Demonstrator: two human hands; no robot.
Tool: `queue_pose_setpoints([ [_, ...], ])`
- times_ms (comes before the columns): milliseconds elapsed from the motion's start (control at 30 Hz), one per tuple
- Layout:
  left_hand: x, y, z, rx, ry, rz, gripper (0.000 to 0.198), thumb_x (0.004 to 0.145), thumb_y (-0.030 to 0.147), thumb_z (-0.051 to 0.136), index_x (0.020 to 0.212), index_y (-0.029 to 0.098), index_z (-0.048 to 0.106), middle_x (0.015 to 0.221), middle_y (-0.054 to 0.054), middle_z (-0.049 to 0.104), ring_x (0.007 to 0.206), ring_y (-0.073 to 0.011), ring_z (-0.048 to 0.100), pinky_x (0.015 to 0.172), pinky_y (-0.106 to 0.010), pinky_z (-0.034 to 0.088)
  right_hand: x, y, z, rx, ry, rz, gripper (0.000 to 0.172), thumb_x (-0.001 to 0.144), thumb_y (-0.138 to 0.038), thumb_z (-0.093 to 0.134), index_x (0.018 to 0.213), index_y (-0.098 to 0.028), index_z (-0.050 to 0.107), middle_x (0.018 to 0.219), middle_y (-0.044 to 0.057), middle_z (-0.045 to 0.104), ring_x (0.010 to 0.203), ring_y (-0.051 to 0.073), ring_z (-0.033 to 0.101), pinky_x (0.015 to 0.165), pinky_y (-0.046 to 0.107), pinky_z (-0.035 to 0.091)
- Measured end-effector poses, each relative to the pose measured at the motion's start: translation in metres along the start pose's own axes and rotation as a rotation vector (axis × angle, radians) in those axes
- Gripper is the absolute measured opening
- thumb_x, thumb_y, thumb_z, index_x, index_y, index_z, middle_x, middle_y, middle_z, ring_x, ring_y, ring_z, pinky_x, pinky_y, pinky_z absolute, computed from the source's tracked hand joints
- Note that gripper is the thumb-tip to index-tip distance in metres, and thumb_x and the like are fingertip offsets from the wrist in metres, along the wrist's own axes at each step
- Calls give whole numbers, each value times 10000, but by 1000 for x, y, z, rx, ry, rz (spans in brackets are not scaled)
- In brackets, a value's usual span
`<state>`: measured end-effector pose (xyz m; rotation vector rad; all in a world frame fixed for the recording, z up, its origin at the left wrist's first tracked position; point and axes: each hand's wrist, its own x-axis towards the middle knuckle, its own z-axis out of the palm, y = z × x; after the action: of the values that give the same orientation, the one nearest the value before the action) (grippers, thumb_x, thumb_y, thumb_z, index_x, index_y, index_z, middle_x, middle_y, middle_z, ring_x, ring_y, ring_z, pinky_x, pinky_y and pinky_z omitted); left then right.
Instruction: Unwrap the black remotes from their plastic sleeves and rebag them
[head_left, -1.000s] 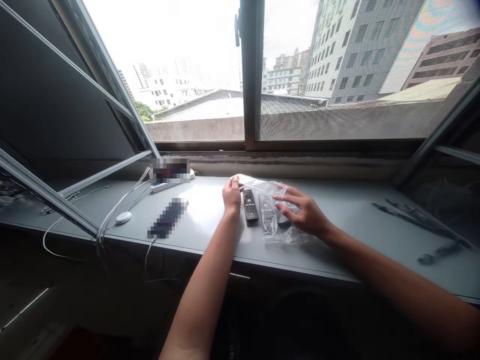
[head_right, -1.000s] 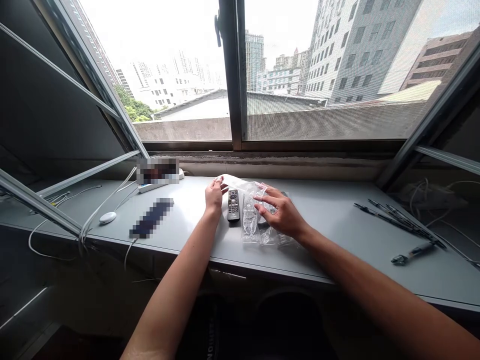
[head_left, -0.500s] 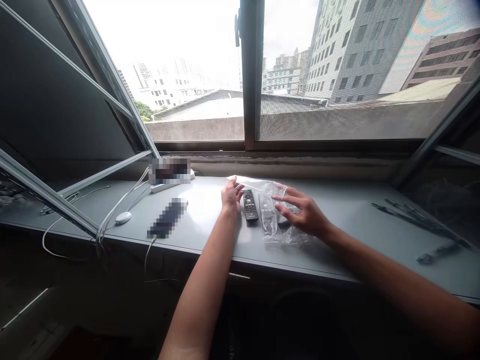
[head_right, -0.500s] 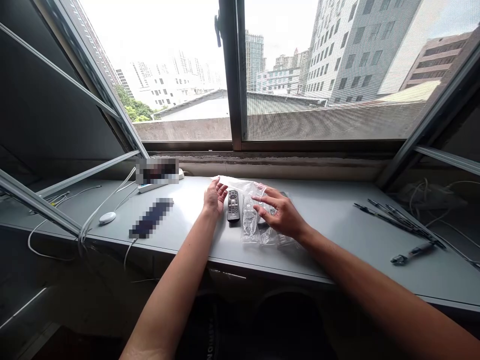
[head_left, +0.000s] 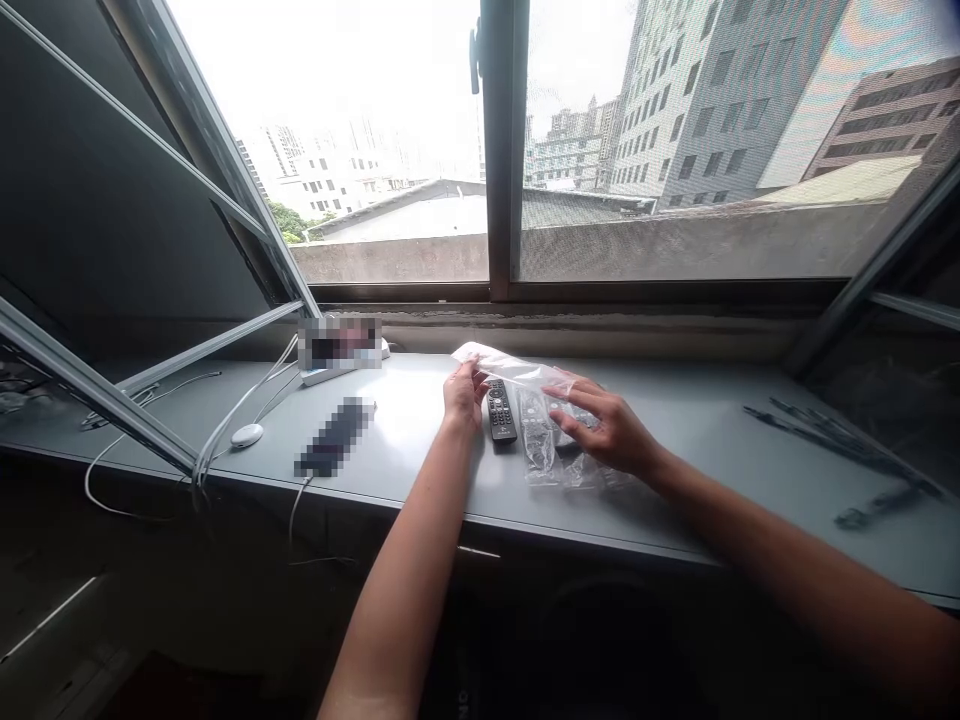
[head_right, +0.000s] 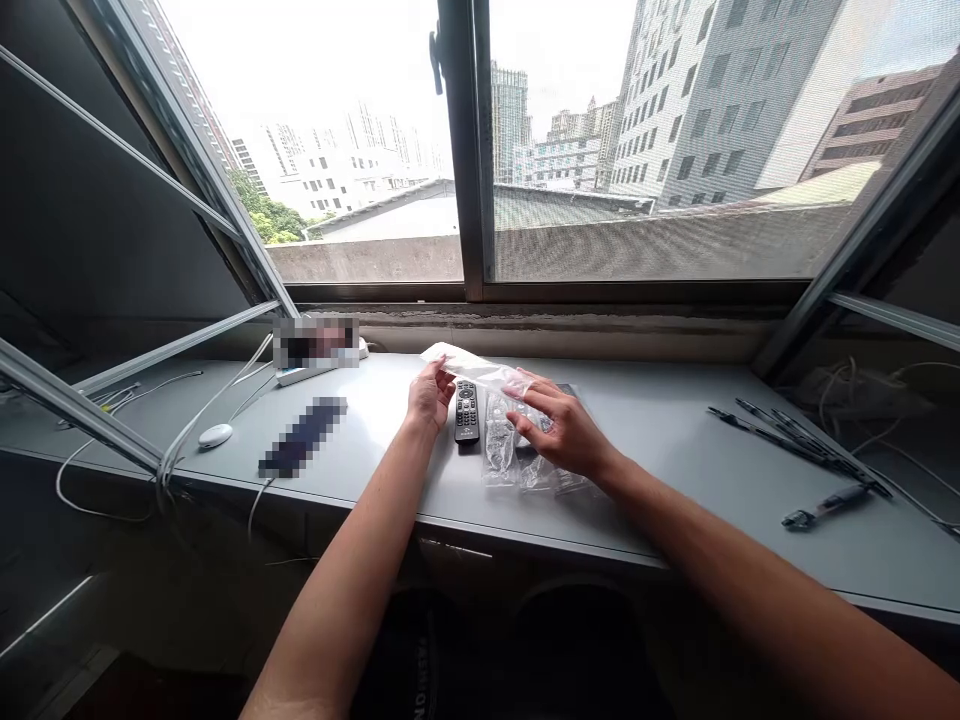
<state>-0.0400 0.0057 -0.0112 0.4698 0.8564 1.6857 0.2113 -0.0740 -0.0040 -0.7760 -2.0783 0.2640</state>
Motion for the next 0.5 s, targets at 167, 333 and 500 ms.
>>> queue_pose_setpoints([
  [167,0,2,-1,-25,64,22,134,892,187,818,1018,144,820,947,-70,789,684,-87,680,551,-183,462,1,-1,0,0,2,-35,321,1058,-345,719,1340,-245,834,1596,118,669,1553,395,559,1260,607,508],
  [333,1,1,-1,-11,32,26,141,901,217,809,1024,150,824,1016,-77,804,728,-95,700,562,-174,501,0,1,1,13,7,-1,470,1048,-361,740,1504,-250,740,1475,115,756,1508,389,612,1239,591,536],
  [500,1,1,-2,-27,112,26,110,971,250,753,993,147,782,944,-72,789,731,-117,726,572,-183,522,0,1,1,46,-30,-11,314,1053,-330,719,1333,-277,850,1409,98,792,1593,382,513,1257,596,518],
])
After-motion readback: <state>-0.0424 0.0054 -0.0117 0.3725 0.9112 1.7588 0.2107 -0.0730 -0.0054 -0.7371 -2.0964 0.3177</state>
